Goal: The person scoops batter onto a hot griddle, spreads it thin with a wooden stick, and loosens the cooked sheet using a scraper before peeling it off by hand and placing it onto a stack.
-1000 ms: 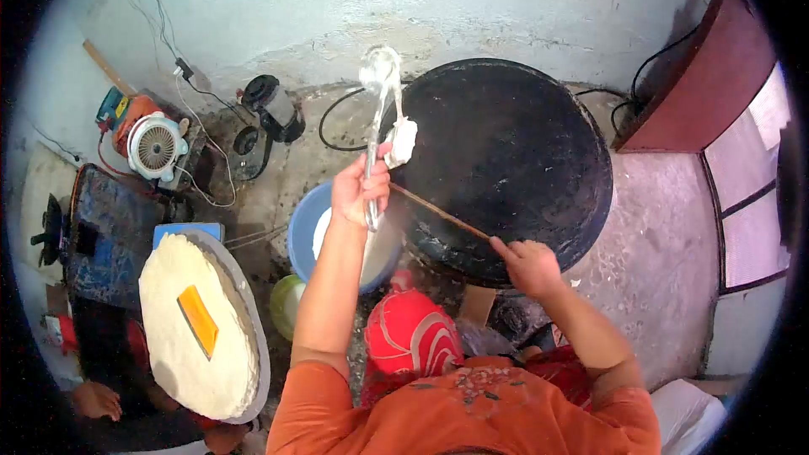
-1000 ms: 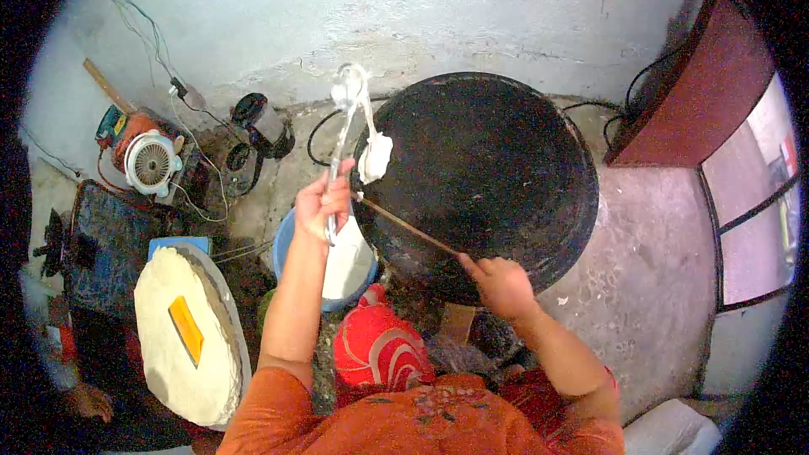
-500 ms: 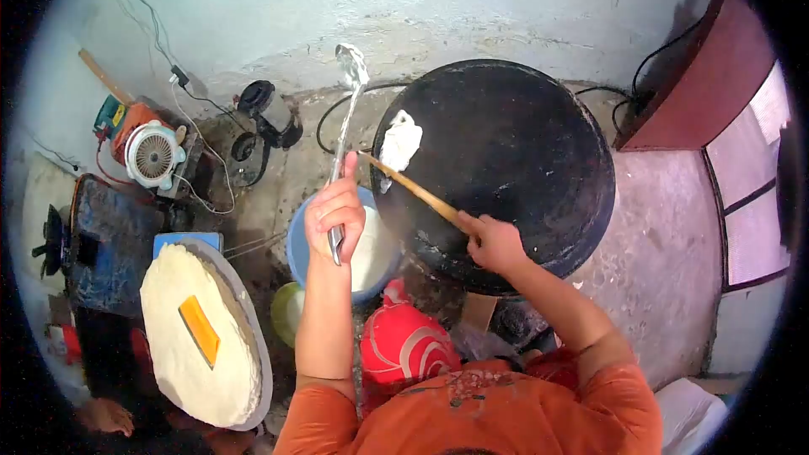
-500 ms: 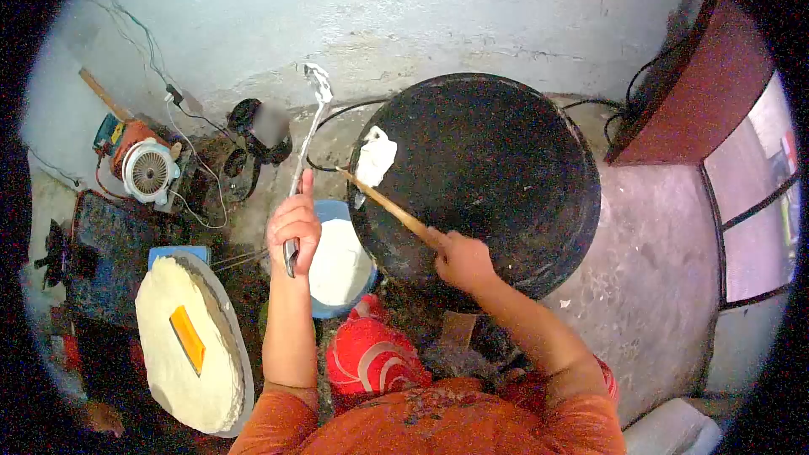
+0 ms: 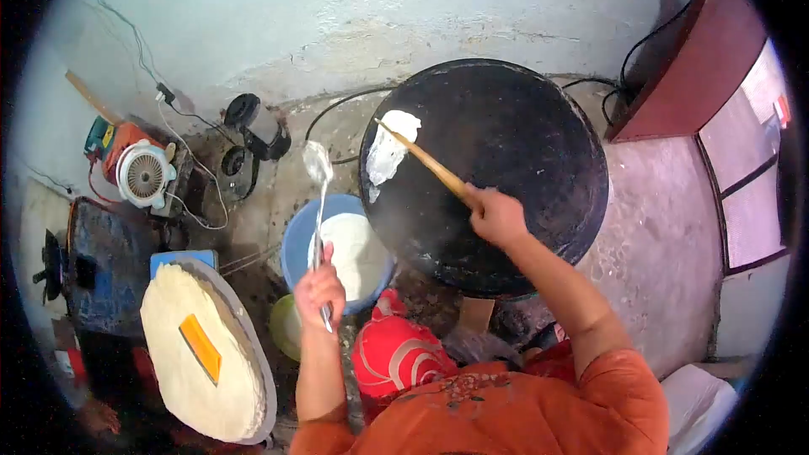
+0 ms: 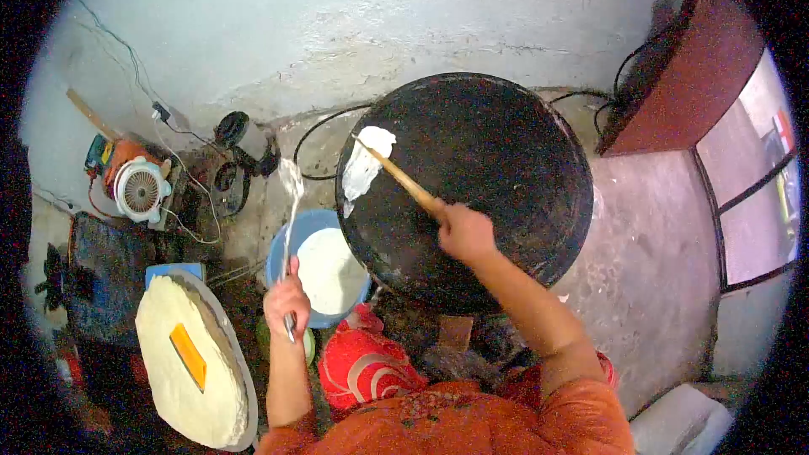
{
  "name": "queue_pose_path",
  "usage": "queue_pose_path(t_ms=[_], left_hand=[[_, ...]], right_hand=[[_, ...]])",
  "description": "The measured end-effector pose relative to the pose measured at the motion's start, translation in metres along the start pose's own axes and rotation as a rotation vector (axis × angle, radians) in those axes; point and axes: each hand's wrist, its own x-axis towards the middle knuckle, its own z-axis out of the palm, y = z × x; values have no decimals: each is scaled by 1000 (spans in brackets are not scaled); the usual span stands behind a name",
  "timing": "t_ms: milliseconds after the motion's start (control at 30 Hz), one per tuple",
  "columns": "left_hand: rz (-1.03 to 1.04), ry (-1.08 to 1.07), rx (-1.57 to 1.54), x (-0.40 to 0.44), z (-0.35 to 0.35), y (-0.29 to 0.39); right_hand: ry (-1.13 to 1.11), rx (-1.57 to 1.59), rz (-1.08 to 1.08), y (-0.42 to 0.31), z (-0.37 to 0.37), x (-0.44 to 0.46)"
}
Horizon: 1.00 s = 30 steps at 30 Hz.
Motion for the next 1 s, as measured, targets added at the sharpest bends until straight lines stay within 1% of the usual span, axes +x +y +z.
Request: queue_pose_path(t_ms=[33, 67, 100, 133, 200, 233, 267, 333, 367, 400, 467, 500, 533, 567, 600, 667, 700, 733, 767, 800, 867, 900, 933, 1000], left_hand=[[26, -2, 61, -12, -20, 11], [53, -5, 122, -24, -35, 19], [22, 60, -45, -32, -34, 14], [19, 60, -46, -38, -42, 15], [119, 246, -79, -55, -62, 18], [138, 283, -62, -62, -81, 28], [134, 285, -58, -68, -94, 32], [175, 293, -78, -71, -106, 34], [287, 483, 28, -70, -106, 33], [280, 478, 29, -68, -106, 35], [222, 396, -179, -68, -108, 32], [178, 358, -194, -69, -108, 31], [178, 366, -195, -72, -110, 30], [169, 356, -201, -72, -111, 32], [156, 343, -204, -71, -110, 34], [141, 329, -188, -72, -114, 38], [145, 331, -191, -73, -115, 39], [152, 332, -197, -71, -115, 39], [222, 413, -180, -71, -114, 37], [223, 418, -182, -71, -118, 39], [223, 342, -133, -75, -128, 46], [234, 369, -145, -73, -119, 40], [226, 367, -140, -73, -119, 42], [171, 314, -137, -72, -123, 45]], right_hand=[[106, 295, -103, 8, 20, -11], [-28, 234, -124, -3, 7, -23], [-71, 62, -163, -5, -1, -23], [-121, -110, -197, -3, -3, -24], [67, -387, -115, 6, -10, 4], [35, -391, -130, 17, -14, 19], [85, -305, -83, 15, -13, 25], [42, 64, 27, 1, -2, 15], [30, 282, 43, 7, 19, 7], [6, 227, -34, -5, 10, -6], [34, -57, -132, 5, 11, 0], [88, -190, -85, 14, 9, 12], [144, -323, -37, 24, 3, 30], [194, -268, -55, 32, -2, 39], [199, -266, -50, 25, -1, 38], [69, 192, 176, 0, 3, 30], [-2, 209, 164, -15, -2, 21], [61, 132, -11, -22, 4, 11], [59, -11, -54, -22, 5, 16], [52, -152, -91, -21, 6, 20], [324, -256, -111, 17, 12, 51], [206, -252, -11, 21, -1, 62], [213, -253, -6, 16, -4, 59], [177, 169, 71, 1, 0, 45]])
